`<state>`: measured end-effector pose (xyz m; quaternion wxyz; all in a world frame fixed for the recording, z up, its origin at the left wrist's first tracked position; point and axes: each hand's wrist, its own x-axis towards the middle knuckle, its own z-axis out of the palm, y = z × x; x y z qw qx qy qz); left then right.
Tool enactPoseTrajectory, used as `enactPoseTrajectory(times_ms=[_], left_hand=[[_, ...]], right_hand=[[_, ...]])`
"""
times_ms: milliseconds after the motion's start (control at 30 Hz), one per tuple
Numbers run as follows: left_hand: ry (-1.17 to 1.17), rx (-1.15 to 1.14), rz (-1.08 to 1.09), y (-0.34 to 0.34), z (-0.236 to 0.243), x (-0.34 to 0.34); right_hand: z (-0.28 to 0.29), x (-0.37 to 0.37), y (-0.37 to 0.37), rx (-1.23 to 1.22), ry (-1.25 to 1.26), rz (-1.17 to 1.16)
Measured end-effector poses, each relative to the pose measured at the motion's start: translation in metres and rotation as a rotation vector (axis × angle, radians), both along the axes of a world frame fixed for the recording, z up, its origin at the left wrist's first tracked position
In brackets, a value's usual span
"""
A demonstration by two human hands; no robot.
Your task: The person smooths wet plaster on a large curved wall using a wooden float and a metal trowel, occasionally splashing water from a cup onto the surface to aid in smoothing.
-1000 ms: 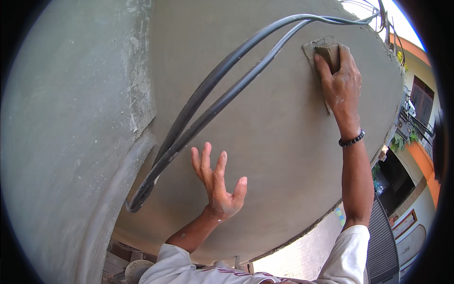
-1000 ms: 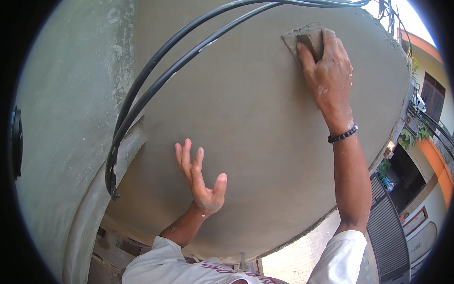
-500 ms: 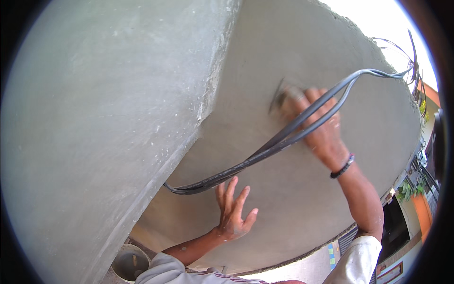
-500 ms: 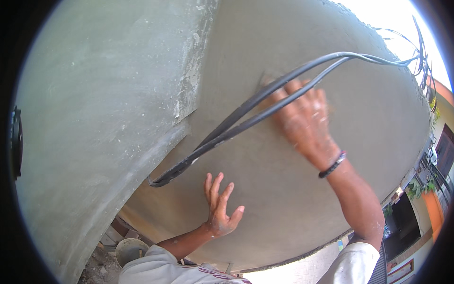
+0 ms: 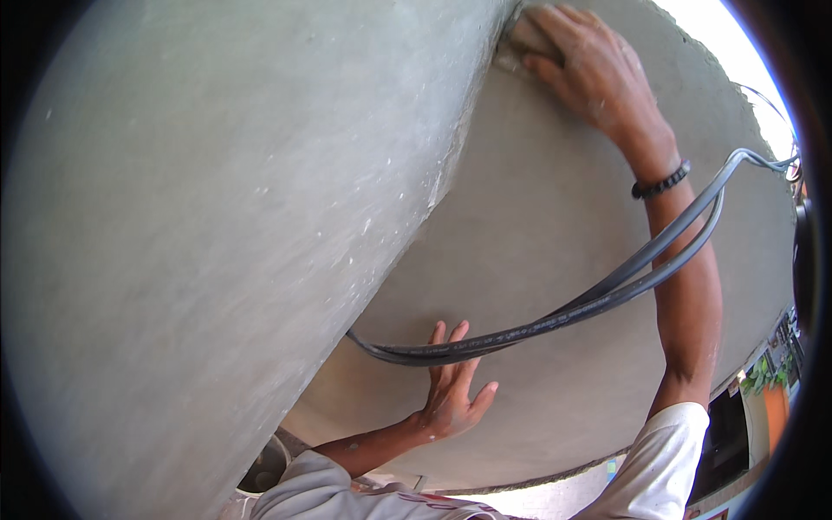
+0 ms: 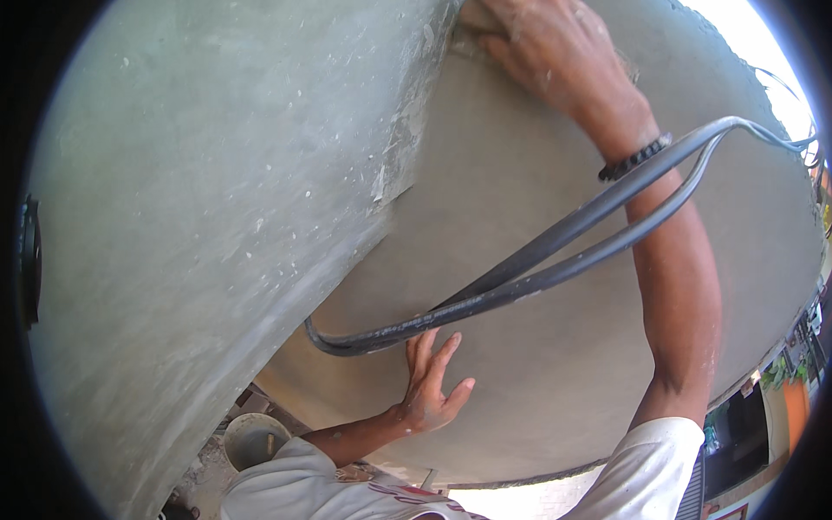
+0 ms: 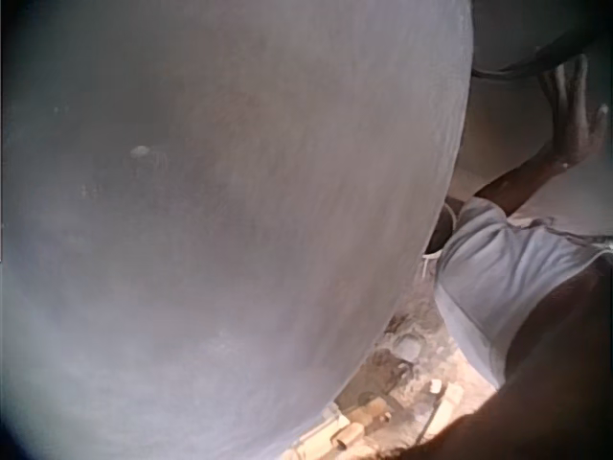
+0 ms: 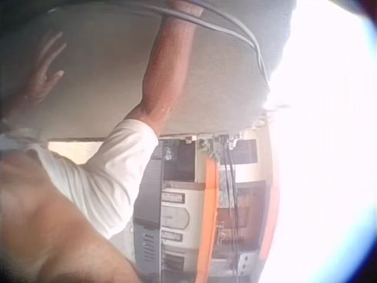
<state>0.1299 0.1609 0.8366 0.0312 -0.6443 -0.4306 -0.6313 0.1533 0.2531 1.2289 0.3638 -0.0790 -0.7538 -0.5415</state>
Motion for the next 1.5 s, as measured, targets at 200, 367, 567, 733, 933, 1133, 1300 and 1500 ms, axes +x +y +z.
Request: enactPoseTrajectory(times_ms=[200, 367, 567, 733, 933, 1133, 1300, 1500], left_hand=[[0.080, 0.015, 0.065, 0.003, -0.002, -0.011], [0.144, -0.103, 0.225, 0.004, -0.025, -0.010], [0.117, -0.227, 0.280, 0.007, -0.049, -0.011], [0.121, -0.145, 0.180, 0.008, -0.040, -0.009], [0.096, -0.159, 0.165, 0.006, -0.042, -0.012], [0.083, -0.223, 0.115, 0.013, -0.051, -0.009], [0.067, -0.220, 0.094, 0.015, -0.051, -0.005], [0.018, -0.439, 0.340, -0.001, -0.100, -0.018]], right_hand=[[-0.167, 0.007, 0.010, -0.235, -0.137, 0.002], [-0.192, 0.109, 0.045, -0.146, -0.314, -0.055], [-0.139, 0.122, 0.055, -0.148, 0.023, -0.070], [-0.181, 0.034, 0.064, -0.144, -0.201, -0.078], [-0.170, 0.011, 0.049, -0.164, -0.134, 0.021], [-0.183, -0.014, 0.032, -0.275, -0.197, -0.067], [-0.290, 0.032, 0.059, -0.297, -0.444, -0.129], [-0.210, 0.120, 0.078, -0.286, -0.083, -0.167]])
